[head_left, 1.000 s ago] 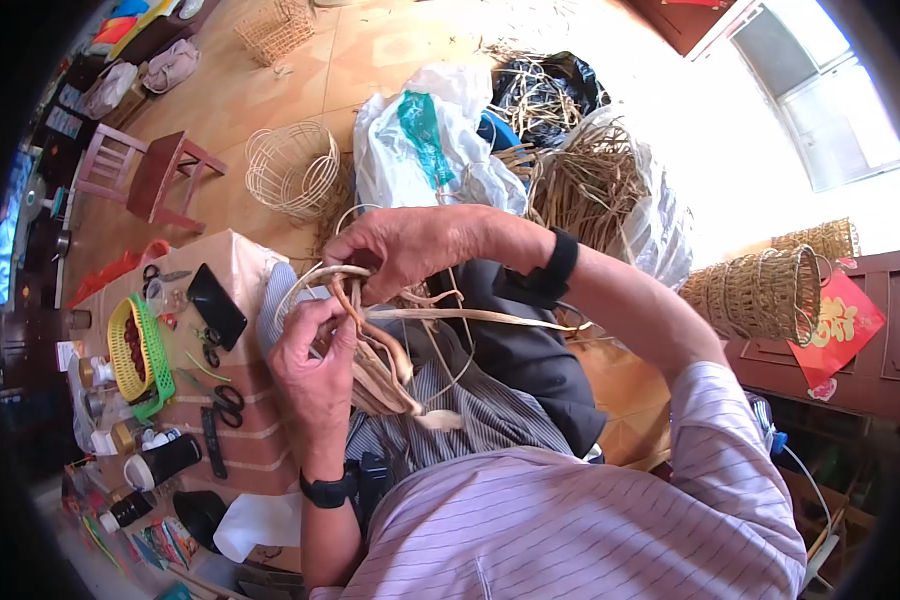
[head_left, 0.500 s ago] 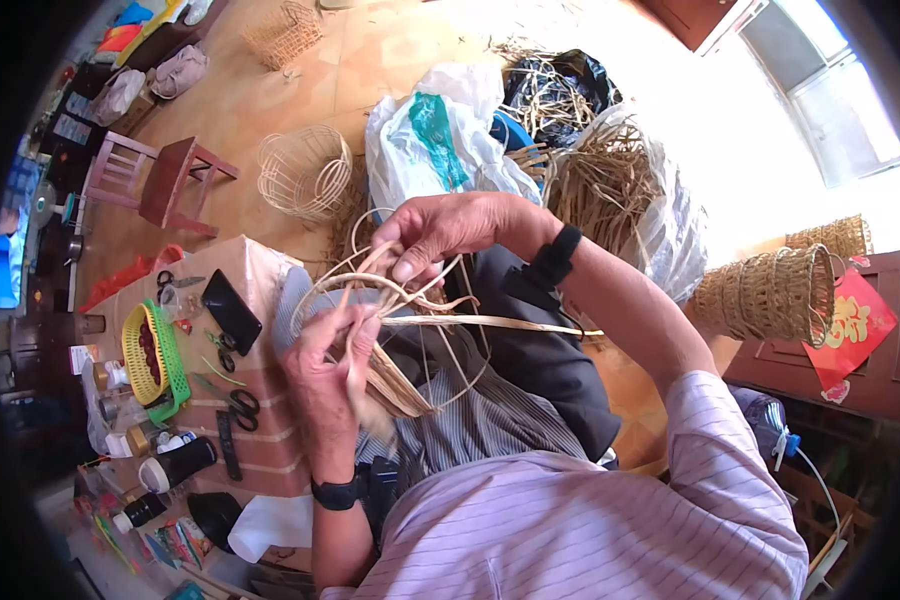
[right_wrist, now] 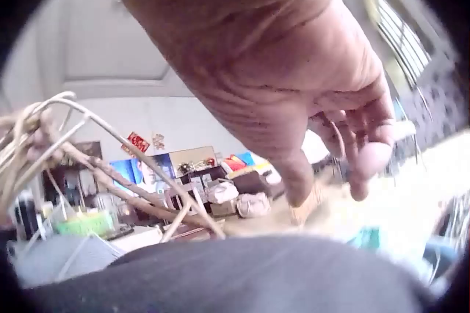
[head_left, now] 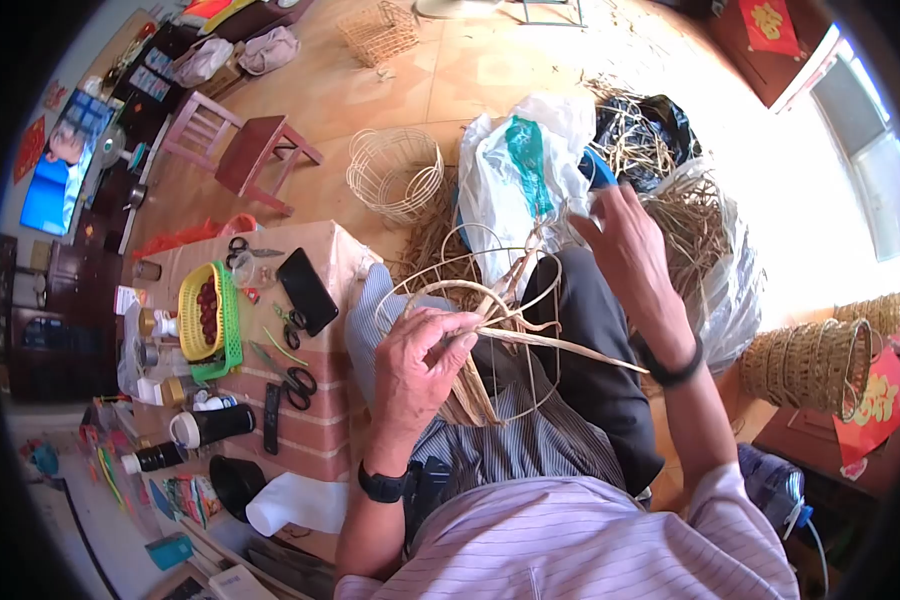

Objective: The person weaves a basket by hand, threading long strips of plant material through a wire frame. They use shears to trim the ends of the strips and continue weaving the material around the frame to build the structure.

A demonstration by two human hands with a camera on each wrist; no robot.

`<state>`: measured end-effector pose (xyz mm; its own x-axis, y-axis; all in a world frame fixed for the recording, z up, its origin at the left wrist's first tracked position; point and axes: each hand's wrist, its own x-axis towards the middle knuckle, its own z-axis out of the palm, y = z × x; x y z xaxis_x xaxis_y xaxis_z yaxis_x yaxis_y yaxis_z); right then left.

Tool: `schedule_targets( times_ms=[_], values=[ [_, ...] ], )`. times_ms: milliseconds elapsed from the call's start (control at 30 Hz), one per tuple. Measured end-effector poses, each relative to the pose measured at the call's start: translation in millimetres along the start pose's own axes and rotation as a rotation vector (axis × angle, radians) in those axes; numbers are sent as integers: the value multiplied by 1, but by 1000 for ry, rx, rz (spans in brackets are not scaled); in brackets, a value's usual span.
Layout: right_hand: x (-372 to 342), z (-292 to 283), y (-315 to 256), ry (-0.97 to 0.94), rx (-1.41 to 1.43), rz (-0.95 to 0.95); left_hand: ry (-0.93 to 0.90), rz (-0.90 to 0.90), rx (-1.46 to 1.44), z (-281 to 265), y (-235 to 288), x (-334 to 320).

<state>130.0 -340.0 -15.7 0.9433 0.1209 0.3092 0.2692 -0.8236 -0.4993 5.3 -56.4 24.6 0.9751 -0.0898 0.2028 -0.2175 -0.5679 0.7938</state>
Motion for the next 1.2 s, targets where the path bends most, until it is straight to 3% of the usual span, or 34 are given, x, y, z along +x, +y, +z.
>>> schedule_targets(
  times_ms=[33,100,167,233,267,367,533,667,767,800,833,1000,1100,1200],
  values=[
    [-18,-12,-8,-89,2,-8,-7,-15,1,0,1,-1],
    [-59,-26,-28,-273,368,-3,-23,-25,5,-1,4,1],
    [-95,-32,-47,-403,552,56,-24,19,24,-1,4,3],
    [-112,-43,-58,-549,612,141,-19,20,23,-1,7,3],
    [-117,-45,-55,-625,629,85,-11,28,24,-1,6,1],
    [-102,-75,-71,-815,1036,446,9,56,13,1,1,0],
    [-65,-93,-94,-852,1395,450,90,55,19,9,0,1],
    [-83,-62,-94,-838,2003,475,111,-77,-24,11,-2,3],
    [-92,-72,-94,-781,1960,387,76,-150,-143,9,5,9],
    [-89,-73,-88,-773,1852,224,76,-144,-149,10,4,9],
    [-89,-83,-89,-779,1871,234,76,-134,-153,11,3,9],
    [-75,-78,-96,-658,1187,-63,118,-61,-114,13,0,14],
    [-83,-53,-96,-673,1434,250,111,-98,-106,11,-3,12],
    [-96,-12,-80,-622,1565,361,111,-131,-141,12,-8,12]
  ],
)
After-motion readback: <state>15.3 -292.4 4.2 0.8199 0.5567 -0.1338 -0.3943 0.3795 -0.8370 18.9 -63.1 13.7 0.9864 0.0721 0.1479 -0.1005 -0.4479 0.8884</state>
